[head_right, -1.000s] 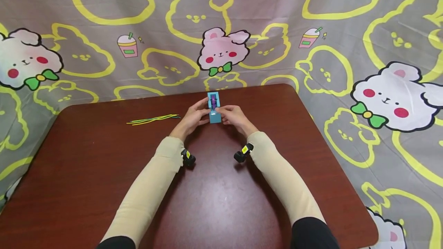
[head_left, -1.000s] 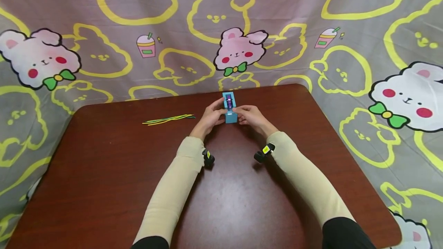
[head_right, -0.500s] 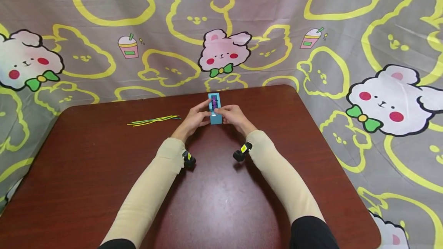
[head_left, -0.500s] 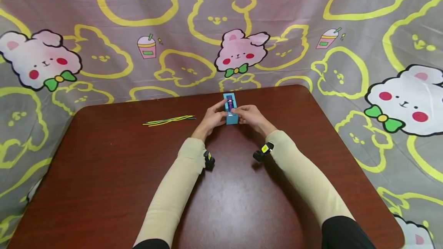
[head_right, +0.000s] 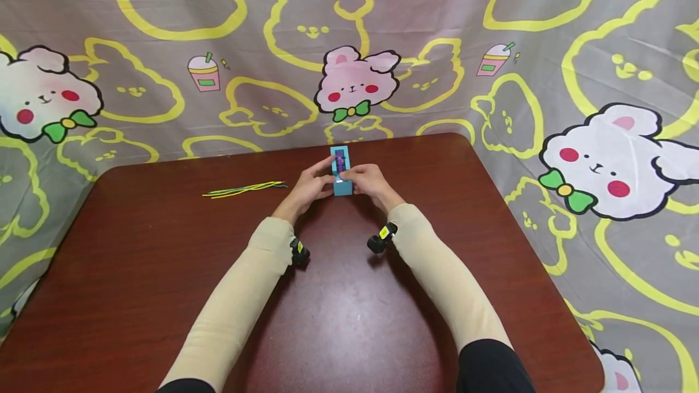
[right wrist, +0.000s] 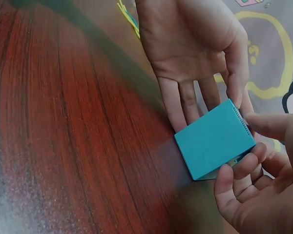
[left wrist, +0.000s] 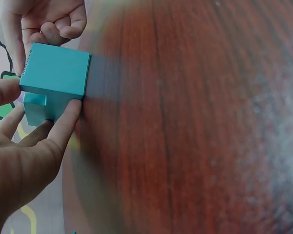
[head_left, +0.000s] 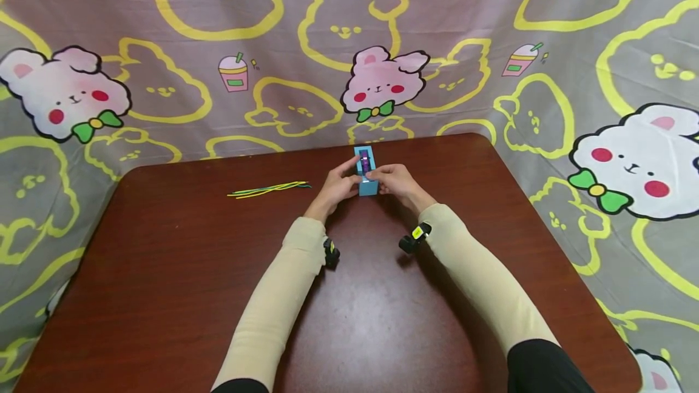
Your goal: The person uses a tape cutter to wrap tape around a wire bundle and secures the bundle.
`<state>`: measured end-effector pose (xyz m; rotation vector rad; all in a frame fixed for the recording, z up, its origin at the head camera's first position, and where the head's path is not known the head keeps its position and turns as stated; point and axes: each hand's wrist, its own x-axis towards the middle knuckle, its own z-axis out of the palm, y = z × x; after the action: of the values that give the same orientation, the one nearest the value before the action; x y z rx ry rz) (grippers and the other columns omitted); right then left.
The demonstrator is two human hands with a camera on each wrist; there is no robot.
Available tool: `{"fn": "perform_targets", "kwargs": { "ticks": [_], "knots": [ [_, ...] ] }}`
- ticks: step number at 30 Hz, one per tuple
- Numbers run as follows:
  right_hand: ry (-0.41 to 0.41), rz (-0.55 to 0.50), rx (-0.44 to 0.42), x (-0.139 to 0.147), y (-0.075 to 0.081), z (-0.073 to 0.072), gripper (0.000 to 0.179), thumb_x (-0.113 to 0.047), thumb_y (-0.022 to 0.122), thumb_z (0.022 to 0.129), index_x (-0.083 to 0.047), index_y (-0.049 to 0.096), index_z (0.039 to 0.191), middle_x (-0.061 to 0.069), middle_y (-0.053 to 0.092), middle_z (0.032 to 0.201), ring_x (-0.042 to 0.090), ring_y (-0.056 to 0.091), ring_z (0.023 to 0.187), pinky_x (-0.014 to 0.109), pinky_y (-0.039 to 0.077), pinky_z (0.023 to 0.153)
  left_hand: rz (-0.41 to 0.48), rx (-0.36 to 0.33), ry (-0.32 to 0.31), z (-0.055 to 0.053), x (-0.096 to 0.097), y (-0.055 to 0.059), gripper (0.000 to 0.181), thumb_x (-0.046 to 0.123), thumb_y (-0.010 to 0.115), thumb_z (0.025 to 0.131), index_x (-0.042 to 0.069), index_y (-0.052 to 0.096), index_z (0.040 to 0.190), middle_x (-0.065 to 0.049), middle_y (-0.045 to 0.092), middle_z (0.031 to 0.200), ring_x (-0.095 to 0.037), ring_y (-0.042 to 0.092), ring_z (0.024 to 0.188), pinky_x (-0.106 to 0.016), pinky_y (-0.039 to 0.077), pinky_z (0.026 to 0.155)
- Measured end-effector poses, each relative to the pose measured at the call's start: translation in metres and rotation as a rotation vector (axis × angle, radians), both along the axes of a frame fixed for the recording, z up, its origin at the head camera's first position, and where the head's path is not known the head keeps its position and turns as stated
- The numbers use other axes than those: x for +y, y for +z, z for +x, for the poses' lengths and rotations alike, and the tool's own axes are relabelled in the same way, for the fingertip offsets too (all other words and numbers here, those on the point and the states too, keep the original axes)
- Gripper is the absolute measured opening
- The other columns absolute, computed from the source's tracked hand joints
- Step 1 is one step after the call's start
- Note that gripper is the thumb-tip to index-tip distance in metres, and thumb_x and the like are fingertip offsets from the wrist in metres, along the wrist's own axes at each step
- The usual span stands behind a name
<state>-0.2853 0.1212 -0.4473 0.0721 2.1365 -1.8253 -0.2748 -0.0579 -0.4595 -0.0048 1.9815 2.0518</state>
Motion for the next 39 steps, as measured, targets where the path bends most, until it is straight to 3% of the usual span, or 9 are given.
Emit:
{"fn": "perform_targets", "kwargs": {
  "ticks": [9,15,18,25,39],
  "knots": [
    [-0.006,0.038,0.024,-0.002,0.003,-0.006,0.024,-0.017,0.073,0.093,0.005,0.074,0.104,0.003,0.055,0.068,0.014,0.046,0.058,0.030,0.052,0.067,-0.002,0.000,0.019,-0.002,0.001,0.000,0.058,0.005,0.061,0.097,0.025,0.050,0.151,-0.008,0.040,0.155,-0.026,0.057,0.121,-0.046,0.049,0.098],
    [-0.006,0.029,-0.007,-0.002,0.005,-0.005,0.024,-0.016,0.073,0.093,0.005,0.073,0.105,0.001,0.057,0.069,0.014,0.047,0.058,0.031,0.051,0.068,-0.009,-0.007,0.022,-0.001,0.002,0.000,0.058,0.005,0.061,0.097,0.026,0.050,0.150,-0.008,0.038,0.157,-0.026,0.058,0.121,-0.045,0.050,0.098],
    [-0.019,-0.006,-0.043,-0.002,0.008,-0.005,0.025,-0.017,0.073,0.094,0.005,0.072,0.106,0.001,0.056,0.069,0.014,0.047,0.059,0.032,0.049,0.069,-0.011,-0.009,0.019,0.000,0.002,0.001,0.058,0.005,0.060,0.097,0.026,0.050,0.150,-0.008,0.038,0.157,-0.026,0.058,0.121,-0.046,0.049,0.098],
    [-0.022,0.039,0.009,-0.003,0.015,-0.007,0.027,-0.019,0.073,0.094,0.006,0.073,0.104,0.001,0.052,0.065,0.013,0.045,0.058,0.032,0.045,0.064,-0.028,-0.001,0.016,-0.001,0.002,0.001,0.058,0.007,0.060,0.098,0.028,0.049,0.151,-0.005,0.039,0.156,-0.025,0.058,0.121,-0.046,0.049,0.098],
    [-0.026,0.023,-0.051,-0.002,0.016,-0.002,0.028,-0.022,0.075,0.093,0.004,0.072,0.104,0.001,0.050,0.066,0.013,0.045,0.058,0.031,0.044,0.065,-0.031,-0.013,0.030,0.001,0.004,0.005,0.058,0.007,0.061,0.097,0.028,0.050,0.150,-0.005,0.038,0.157,-0.025,0.058,0.121,-0.045,0.049,0.098]
  ]
}}
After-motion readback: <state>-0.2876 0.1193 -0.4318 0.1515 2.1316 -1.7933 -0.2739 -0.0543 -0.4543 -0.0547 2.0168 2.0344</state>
